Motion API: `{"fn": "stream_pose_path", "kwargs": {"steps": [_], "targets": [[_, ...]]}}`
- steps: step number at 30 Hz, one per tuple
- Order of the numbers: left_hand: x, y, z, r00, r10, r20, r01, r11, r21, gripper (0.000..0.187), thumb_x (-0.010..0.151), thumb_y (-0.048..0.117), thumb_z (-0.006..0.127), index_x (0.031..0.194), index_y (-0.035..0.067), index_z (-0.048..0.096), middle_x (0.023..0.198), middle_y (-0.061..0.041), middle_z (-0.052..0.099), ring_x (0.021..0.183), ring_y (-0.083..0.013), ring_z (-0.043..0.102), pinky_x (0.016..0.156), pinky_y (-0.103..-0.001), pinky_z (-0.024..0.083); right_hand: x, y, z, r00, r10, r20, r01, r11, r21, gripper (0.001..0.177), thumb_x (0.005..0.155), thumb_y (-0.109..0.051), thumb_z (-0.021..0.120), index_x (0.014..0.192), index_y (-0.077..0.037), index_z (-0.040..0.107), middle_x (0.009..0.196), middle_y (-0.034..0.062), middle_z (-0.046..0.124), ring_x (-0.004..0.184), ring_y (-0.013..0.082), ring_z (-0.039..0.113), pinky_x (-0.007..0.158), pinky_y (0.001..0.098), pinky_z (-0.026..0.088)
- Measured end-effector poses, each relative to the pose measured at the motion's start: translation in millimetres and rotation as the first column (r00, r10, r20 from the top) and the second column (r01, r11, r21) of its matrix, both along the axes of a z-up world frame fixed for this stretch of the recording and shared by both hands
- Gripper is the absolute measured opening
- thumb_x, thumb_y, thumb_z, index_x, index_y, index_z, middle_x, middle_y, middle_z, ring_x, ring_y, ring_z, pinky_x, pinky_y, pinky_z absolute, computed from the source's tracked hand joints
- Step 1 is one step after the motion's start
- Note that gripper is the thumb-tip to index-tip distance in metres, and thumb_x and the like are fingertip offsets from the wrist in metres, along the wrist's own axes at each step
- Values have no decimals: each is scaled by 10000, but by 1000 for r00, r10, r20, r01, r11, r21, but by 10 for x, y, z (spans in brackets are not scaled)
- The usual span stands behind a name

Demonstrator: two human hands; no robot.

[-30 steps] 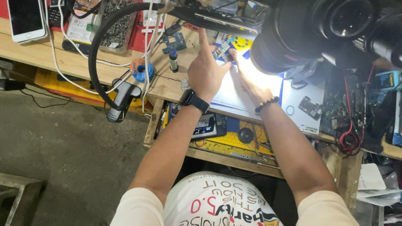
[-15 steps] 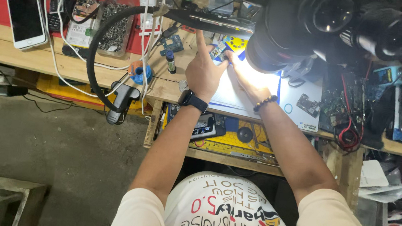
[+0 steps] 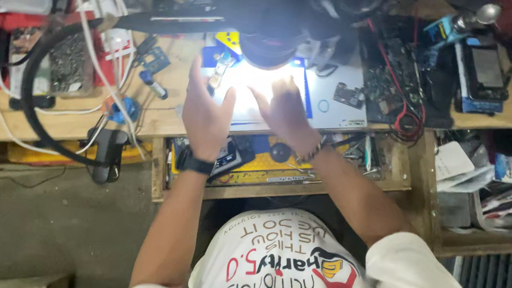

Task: The person works on a small electronic circuit board under a microscope, using a soldering iron to apply heat and a pen-like tool to manipulate components. They handle several small circuit boards, moving them around the illuminated workspace and occasionally writing on a piece of paper.

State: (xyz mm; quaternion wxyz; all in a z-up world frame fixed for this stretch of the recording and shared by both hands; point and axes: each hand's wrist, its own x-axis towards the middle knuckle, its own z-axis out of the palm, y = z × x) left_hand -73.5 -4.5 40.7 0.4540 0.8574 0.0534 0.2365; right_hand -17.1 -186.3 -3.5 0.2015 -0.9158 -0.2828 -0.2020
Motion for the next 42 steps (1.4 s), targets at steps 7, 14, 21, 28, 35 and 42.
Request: {"fn": "stream_pose_path", "kwargs": {"steps": [7, 14, 21, 28, 35, 42], "targets": [[-610, -442, 71, 963, -266, -36, 263, 962, -69, 464, 953, 137, 698, 1374, 7, 550, 1046, -182, 667, 904, -324, 680, 796, -422, 539, -977, -181, 738, 922, 63, -381, 180, 803, 568, 337, 924, -104, 727, 1246, -40, 649, 1059, 102, 750, 929, 244, 768, 826, 330, 598], [-882, -647, 61, 854, -438, -279, 282, 842, -460, 400, 931, 117, 675, 1325, 51, 646, 867, -113, 754, 743, -148, 705, 689, -281, 554, -838, -1076, 657, 977, -214, 2, 205, 937, 282, 183, 965, -59, 751, 1138, -59, 689, 1106, 112, 724, 1016, 312, 699, 897, 417, 555], [-888, -712, -151, 819, -542, -187, 323, 706, -630, 380, 946, 85, 683, 1314, 13, 625, 1042, -37, 744, 811, -71, 658, 727, -240, 550, -515, -1454, 791, 968, -239, -72, 235, 970, -55, 451, 864, -87, 772, 1292, -16, 647, 1195, 126, 692, 1197, 337, 583, 966, 487, 405], [-921, -620, -344, 757, -634, -158, 295, 548, -783, 402, 1004, 62, 556, 1401, -1, 553, 1118, -96, 751, 933, -128, 730, 864, -265, 566, -366, -1462, 875, 988, -146, -40, 143, 987, -72, 430, 824, -138, 839, 1200, -28, 660, 1180, 149, 675, 1139, 353, 590, 1010, 462, 475], [-1030, -483, -432, 737, -663, -132, 248, 448, -859, 455, 993, 12, 501, 1446, -24, 495, 1234, -149, 708, 1058, -181, 731, 940, -293, 556, -401, -790, 849, 977, 205, -57, -199, 975, 96, 439, 843, -121, 823, 1215, -4, 621, 1188, 166, 642, 1108, 356, 632, 983, 444, 521], [-1133, -338, -488, 780, -615, -116, 227, 451, -863, 450, 1003, 4, 487, 1451, -38, 476, 1271, -175, 684, 1104, -205, 713, 983, -305, 549, -272, -256, 818, 949, 294, -113, -284, 954, 99, 450, 873, -133, 807, 1262, -5, 621, 1142, 185, 638, 1071, 383, 611, 952, 480, 505]]}}
